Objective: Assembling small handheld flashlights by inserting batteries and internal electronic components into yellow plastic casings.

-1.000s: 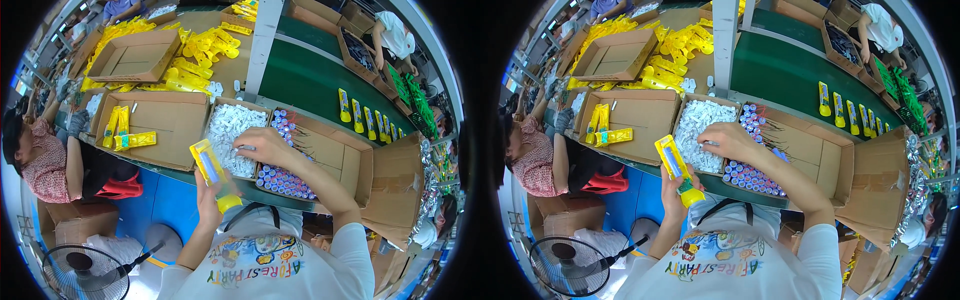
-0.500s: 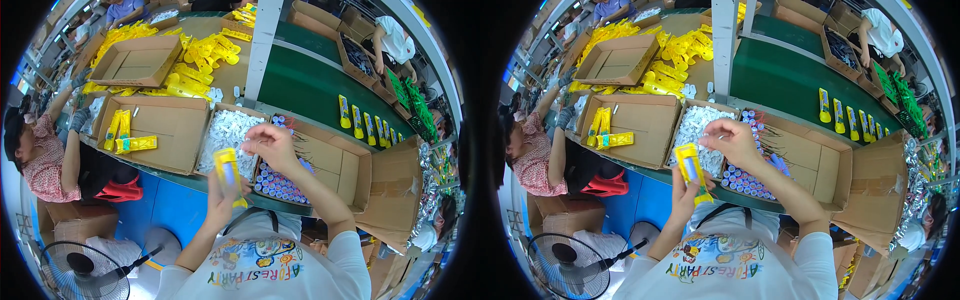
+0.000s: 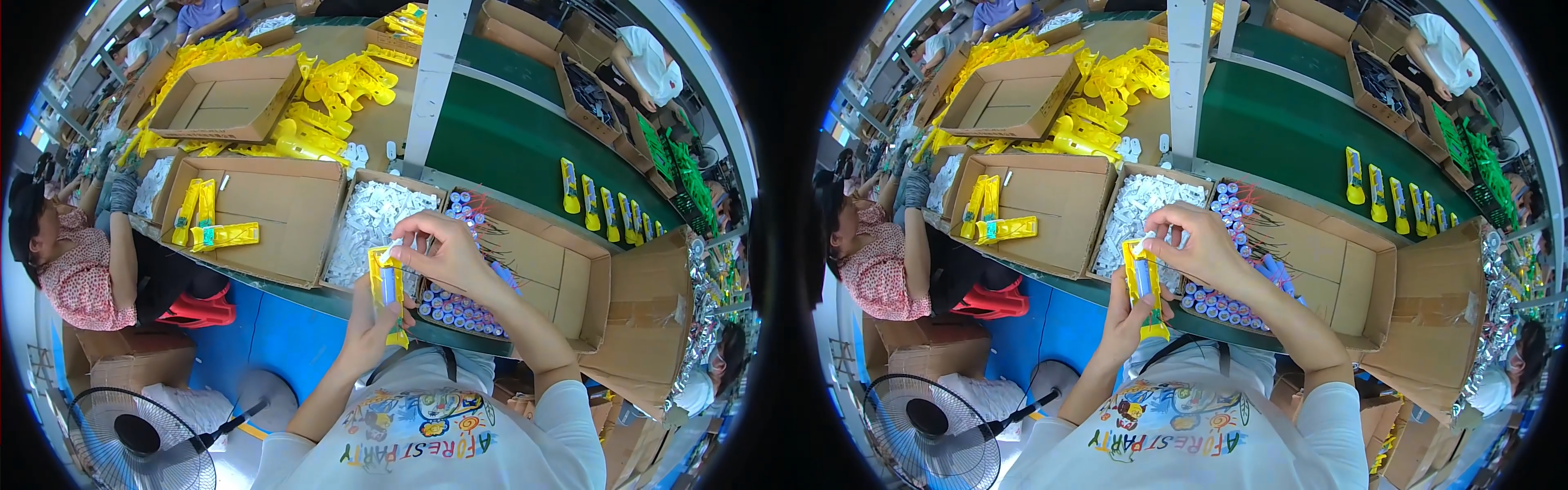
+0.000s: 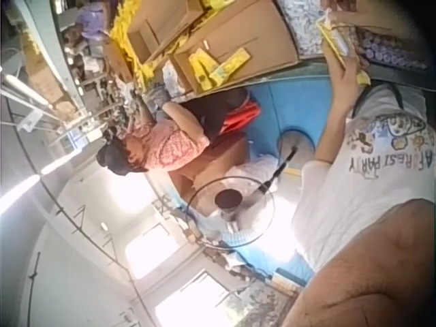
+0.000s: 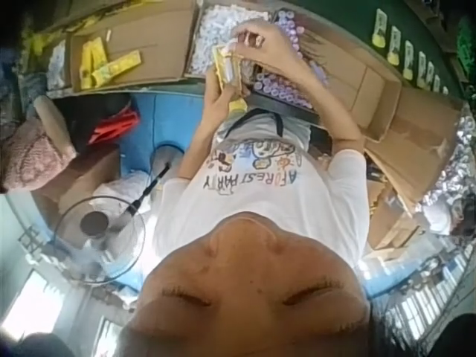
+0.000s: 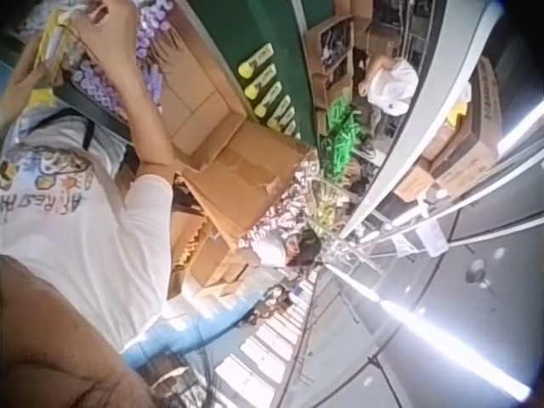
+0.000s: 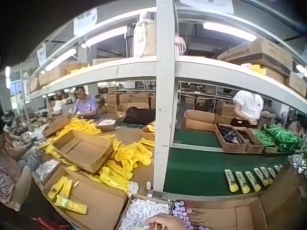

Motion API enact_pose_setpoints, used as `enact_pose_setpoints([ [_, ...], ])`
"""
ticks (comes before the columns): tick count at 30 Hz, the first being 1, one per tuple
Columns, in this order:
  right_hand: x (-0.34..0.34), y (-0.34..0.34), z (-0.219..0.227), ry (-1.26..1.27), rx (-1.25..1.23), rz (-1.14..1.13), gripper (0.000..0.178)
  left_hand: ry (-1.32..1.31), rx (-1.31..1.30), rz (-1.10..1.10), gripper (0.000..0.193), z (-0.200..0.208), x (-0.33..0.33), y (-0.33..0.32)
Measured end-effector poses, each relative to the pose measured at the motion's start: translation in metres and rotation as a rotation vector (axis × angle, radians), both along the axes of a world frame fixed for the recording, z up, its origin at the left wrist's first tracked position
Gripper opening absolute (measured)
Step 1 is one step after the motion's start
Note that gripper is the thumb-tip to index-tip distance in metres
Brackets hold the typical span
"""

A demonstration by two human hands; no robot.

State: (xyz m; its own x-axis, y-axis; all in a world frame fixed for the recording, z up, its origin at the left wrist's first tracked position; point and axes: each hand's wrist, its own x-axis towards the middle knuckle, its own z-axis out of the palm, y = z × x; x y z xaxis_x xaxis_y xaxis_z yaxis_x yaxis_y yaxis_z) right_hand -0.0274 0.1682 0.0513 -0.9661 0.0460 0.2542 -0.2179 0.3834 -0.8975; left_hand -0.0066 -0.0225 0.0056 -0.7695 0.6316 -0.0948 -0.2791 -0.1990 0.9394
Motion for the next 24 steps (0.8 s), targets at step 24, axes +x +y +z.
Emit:
enact_pose_setpoints([
  [24, 0.005, 0.108, -0.011, -0.043, -0.025, -0.239, 0.016, 0.329, -0.015, -0.166, 0.045, 0.011, -0.097, -0.037],
])
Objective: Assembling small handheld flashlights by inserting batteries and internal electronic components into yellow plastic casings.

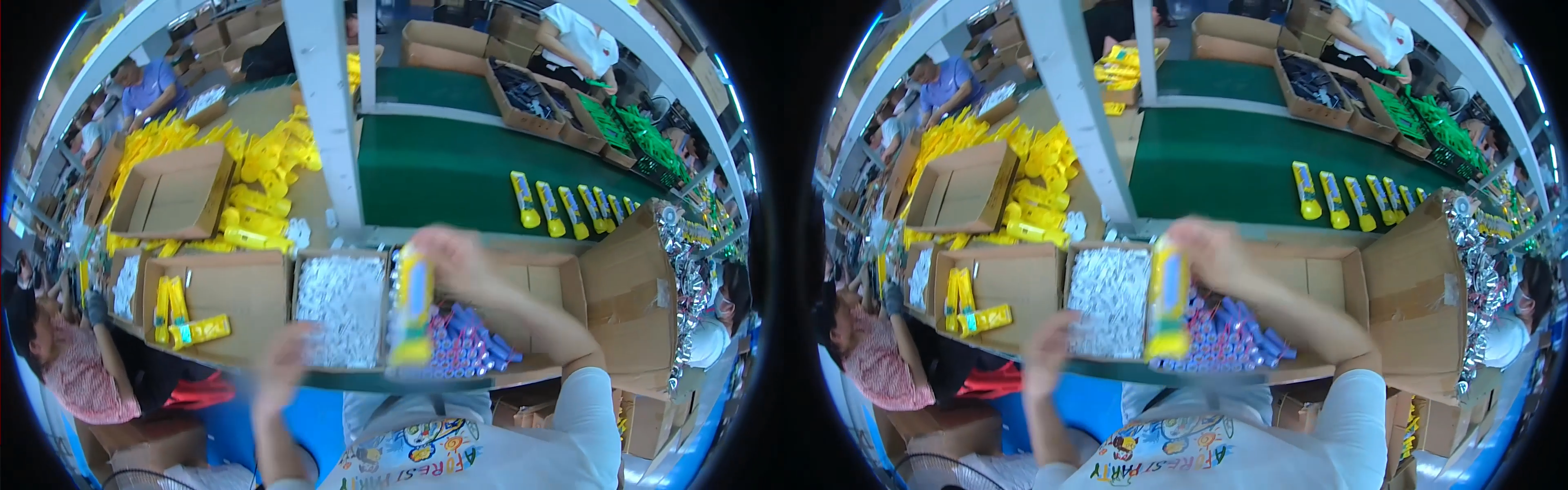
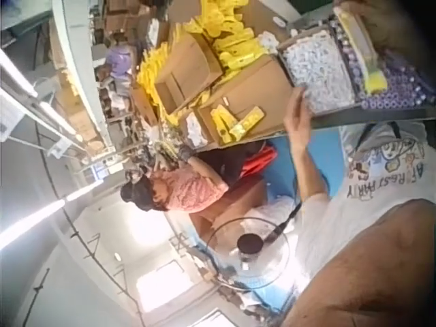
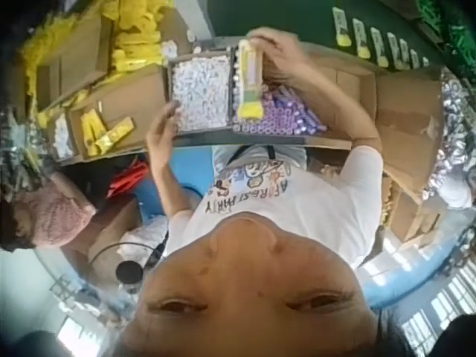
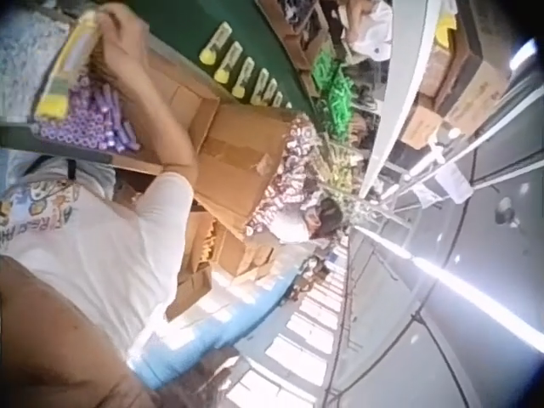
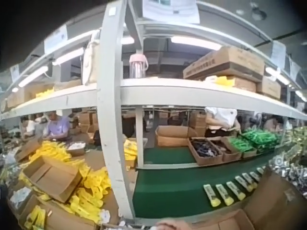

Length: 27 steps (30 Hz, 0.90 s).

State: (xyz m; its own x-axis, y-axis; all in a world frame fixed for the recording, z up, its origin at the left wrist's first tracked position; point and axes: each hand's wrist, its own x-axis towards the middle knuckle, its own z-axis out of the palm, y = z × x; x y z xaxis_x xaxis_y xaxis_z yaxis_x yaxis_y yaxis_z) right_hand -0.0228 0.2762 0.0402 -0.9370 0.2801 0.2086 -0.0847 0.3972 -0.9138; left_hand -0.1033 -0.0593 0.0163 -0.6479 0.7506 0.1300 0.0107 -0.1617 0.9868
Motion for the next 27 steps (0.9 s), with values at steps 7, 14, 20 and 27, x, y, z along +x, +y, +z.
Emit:
enact_pose_setpoints([
  [7, -0.057, 0.327, -0.082, -0.204, 0.582, -0.663, 0.021, 0.991, -1.680, 0.327, 0.044, -0.025, -0.161, -0.166],
  [14, -0.049, 0.233, -0.045, -0.396, 1.188, -0.640, 0.022, 0.558, -0.654, 0.620, 0.036, 0.009, -0.082, -0.044],
  [20, 0.042, 0.022, 0.028, 0.073, 0.250, 0.044, 0.020, -0.510, 0.036, 0.083, 0.027, 0.023, 0.023, 0.113],
  [27, 0.087, -0.053, 0.022, 0.374, 0.980, 0.222, 0.038, -0.922, 0.034, 0.054, 0.043, 0.021, 0.070, 0.117],
])
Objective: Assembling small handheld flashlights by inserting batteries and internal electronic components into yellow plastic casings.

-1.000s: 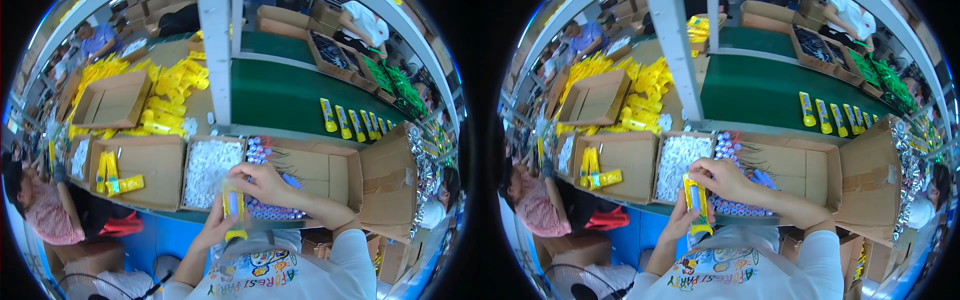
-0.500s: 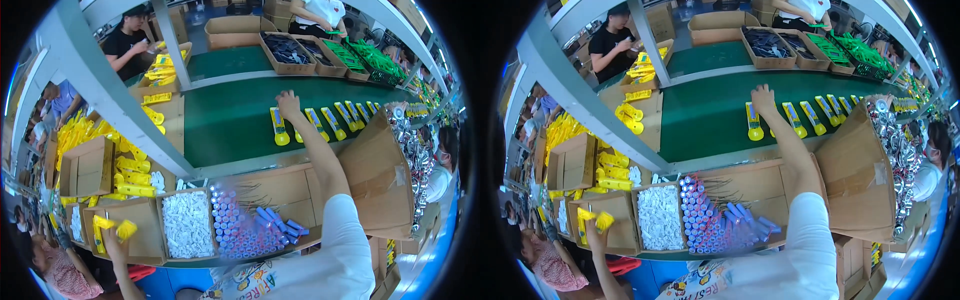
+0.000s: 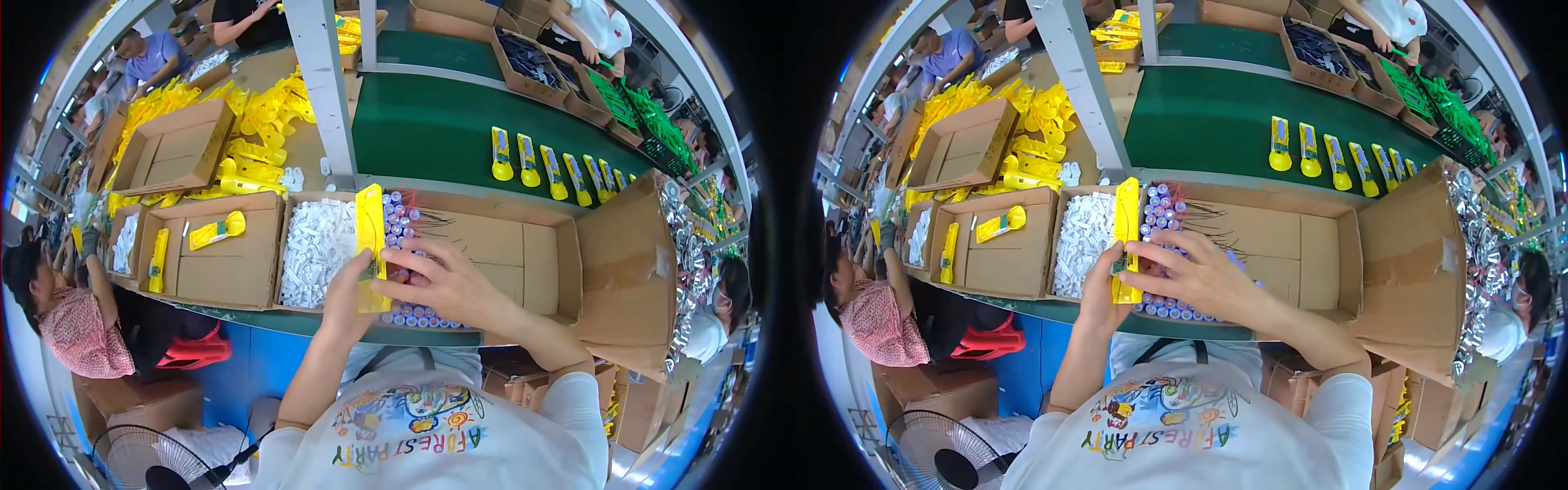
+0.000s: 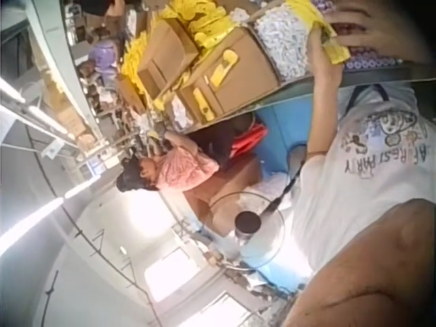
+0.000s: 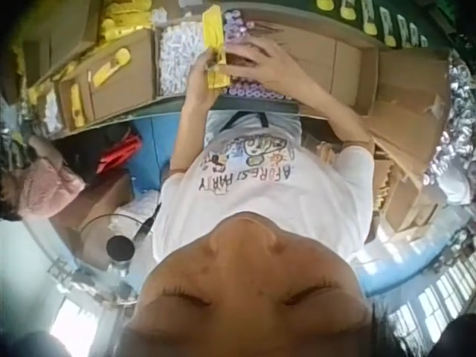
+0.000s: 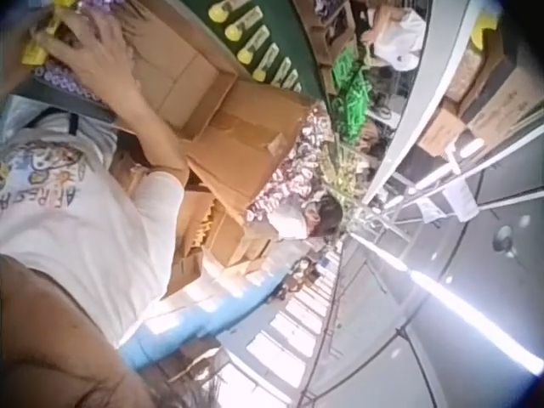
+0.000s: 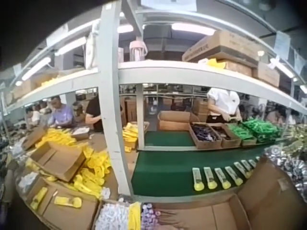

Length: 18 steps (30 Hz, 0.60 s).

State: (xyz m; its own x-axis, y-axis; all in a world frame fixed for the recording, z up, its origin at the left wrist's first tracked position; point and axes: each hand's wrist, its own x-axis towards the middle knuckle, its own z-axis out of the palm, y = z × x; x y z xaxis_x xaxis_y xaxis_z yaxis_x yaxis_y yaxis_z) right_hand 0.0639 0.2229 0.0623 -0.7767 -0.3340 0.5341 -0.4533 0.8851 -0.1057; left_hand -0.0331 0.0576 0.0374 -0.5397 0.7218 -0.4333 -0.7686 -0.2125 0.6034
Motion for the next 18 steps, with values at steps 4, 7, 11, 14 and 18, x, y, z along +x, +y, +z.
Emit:
enact_pose_setpoints([
  [4, 0.004, -0.006, 0.001, 0.024, 0.164, 0.077, 0.032, 0.245, 0.056, 0.120, 0.042, 0.002, 0.010, -0.002],
  [7, 0.003, -0.005, 0.000, -0.007, 0.187, 0.117, 0.028, 0.219, 0.142, 0.070, 0.051, -0.001, 0.007, -0.012],
  [11, 0.002, -0.003, -0.009, -0.143, -0.316, 0.091, 0.022, 0.224, 0.136, 0.207, 0.054, -0.006, 0.013, -0.007],
  [14, -0.008, -0.014, -0.005, -0.636, -1.356, 0.001, 0.022, 0.713, -0.137, 0.170, 0.054, -0.006, 0.029, -0.001],
  [18, -0.010, -0.021, 0.003, -0.326, -0.918, -0.259, 0.021, 0.711, -0.016, 0.055, 0.054, 0.001, 0.038, -0.002],
])
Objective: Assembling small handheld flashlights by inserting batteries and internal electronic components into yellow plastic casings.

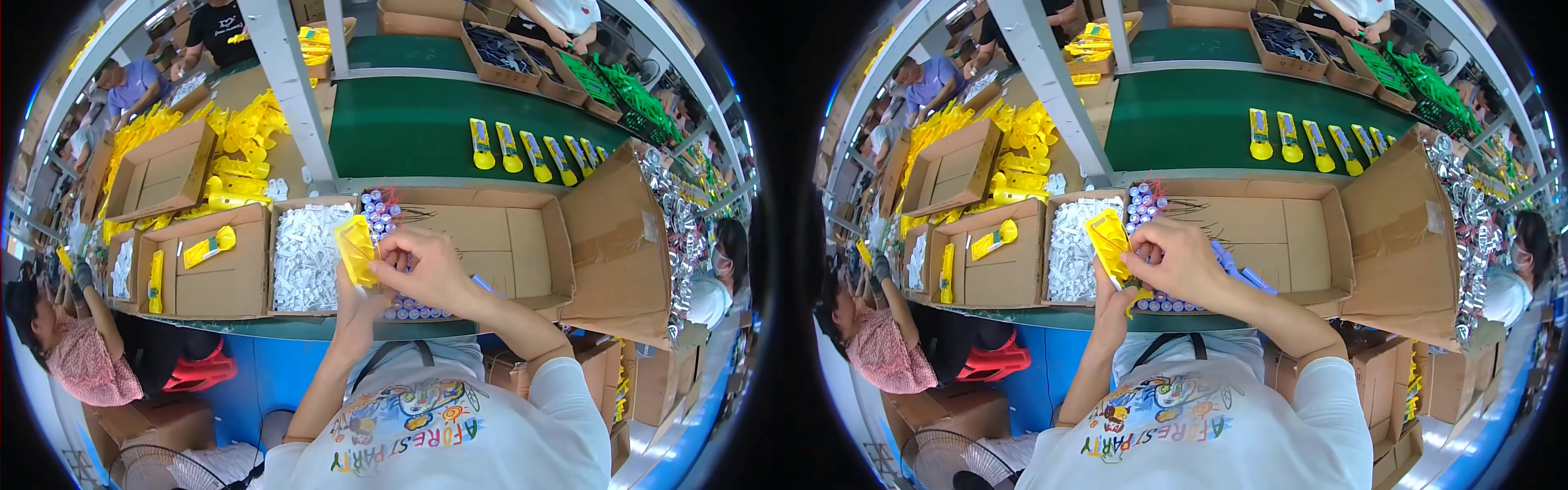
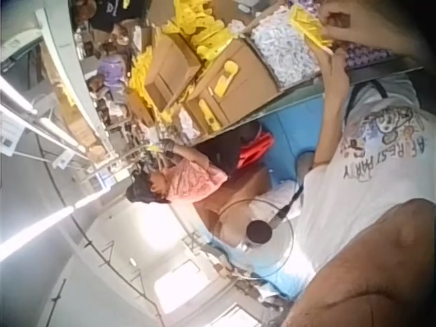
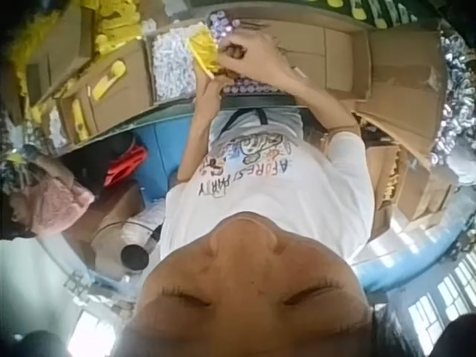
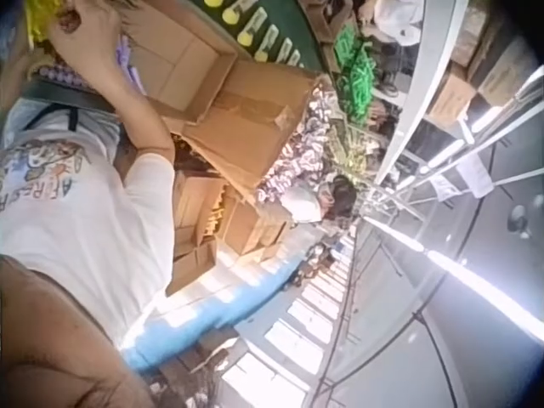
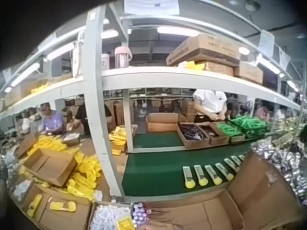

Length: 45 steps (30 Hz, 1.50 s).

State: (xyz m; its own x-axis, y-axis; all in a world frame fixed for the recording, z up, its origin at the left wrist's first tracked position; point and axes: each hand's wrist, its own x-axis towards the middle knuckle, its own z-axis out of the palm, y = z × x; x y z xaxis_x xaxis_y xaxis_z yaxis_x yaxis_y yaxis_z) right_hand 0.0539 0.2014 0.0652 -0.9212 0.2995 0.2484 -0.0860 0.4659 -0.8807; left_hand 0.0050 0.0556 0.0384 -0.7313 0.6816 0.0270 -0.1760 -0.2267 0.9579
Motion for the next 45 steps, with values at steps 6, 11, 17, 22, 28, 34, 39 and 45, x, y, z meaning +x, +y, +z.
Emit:
enact_pose_setpoints([
  [6, 0.005, -0.009, -0.010, 0.126, 0.296, -0.199, 0.020, 0.162, -0.084, -0.037, 0.057, -0.018, 0.002, -0.004],
  [11, 0.009, -0.014, -0.018, 0.200, 0.487, -0.284, 0.016, 0.310, -0.132, -0.039, 0.057, -0.032, -0.003, -0.002],
  [17, 0.017, -0.033, -0.021, 0.246, 0.466, -0.301, 0.015, 0.008, -0.063, 0.027, 0.046, -0.034, 0.000, 0.000],
  [22, 0.026, -0.028, -0.043, 0.160, 0.483, -0.076, 0.019, -0.069, -0.138, -0.011, 0.041, -0.030, -0.004, -0.004],
  [28, -0.047, 0.101, -0.077, 0.136, 0.573, -0.102, 0.015, -0.119, -0.014, -0.256, 0.047, -0.030, -0.007, -0.014],
  [34, -0.038, 0.067, -0.041, 0.513, 0.656, -0.062, 0.024, -0.280, 0.080, -0.264, 0.042, -0.038, -0.009, -0.019],
  [39, 0.000, 0.014, -0.031, 0.515, 0.726, 0.306, 0.034, -0.356, -0.057, -0.227, 0.047, -0.024, -0.011, -0.017],
  [45, -0.010, -0.018, -0.038, 0.471, 0.808, 0.252, 0.037, -0.348, -0.026, -0.213, 0.052, -0.020, -0.028, -0.040],
])
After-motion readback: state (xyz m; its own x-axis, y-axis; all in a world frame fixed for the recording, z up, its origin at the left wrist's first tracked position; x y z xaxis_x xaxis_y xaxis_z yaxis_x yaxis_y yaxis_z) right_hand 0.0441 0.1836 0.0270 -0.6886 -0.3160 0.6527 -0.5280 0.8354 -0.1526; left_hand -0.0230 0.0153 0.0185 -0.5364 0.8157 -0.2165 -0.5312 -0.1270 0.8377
